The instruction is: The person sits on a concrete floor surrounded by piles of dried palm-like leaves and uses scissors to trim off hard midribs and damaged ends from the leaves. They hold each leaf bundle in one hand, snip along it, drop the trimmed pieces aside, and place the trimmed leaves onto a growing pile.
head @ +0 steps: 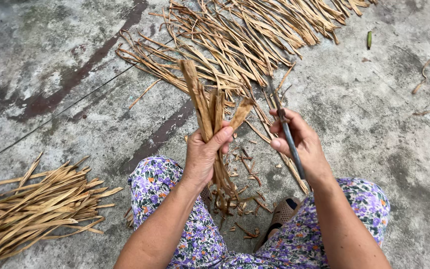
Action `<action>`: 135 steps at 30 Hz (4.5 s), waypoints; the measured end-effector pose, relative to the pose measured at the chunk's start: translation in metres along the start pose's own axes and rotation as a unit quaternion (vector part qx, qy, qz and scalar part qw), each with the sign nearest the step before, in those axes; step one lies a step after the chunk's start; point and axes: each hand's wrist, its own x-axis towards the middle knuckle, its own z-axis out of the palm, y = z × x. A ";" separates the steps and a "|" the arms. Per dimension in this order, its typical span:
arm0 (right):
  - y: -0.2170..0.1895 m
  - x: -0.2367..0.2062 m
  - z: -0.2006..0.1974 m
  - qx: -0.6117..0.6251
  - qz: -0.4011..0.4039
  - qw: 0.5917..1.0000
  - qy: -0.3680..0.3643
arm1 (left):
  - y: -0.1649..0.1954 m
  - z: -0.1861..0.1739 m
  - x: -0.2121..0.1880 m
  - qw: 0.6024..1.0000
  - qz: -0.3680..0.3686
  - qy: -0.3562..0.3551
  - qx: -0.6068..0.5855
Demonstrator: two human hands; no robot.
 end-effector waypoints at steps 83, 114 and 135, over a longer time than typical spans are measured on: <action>-0.009 -0.001 0.029 0.172 -0.079 0.981 0.047 | -0.017 0.016 -0.014 0.990 -0.060 -0.110 0.059; -0.003 -0.022 0.071 -0.100 -0.061 0.993 -0.013 | -0.010 -0.003 -0.003 0.999 0.036 0.021 0.030; 0.016 -0.015 0.075 0.116 -0.058 0.992 0.008 | -0.026 -0.004 -0.004 0.999 -0.031 -0.018 -0.011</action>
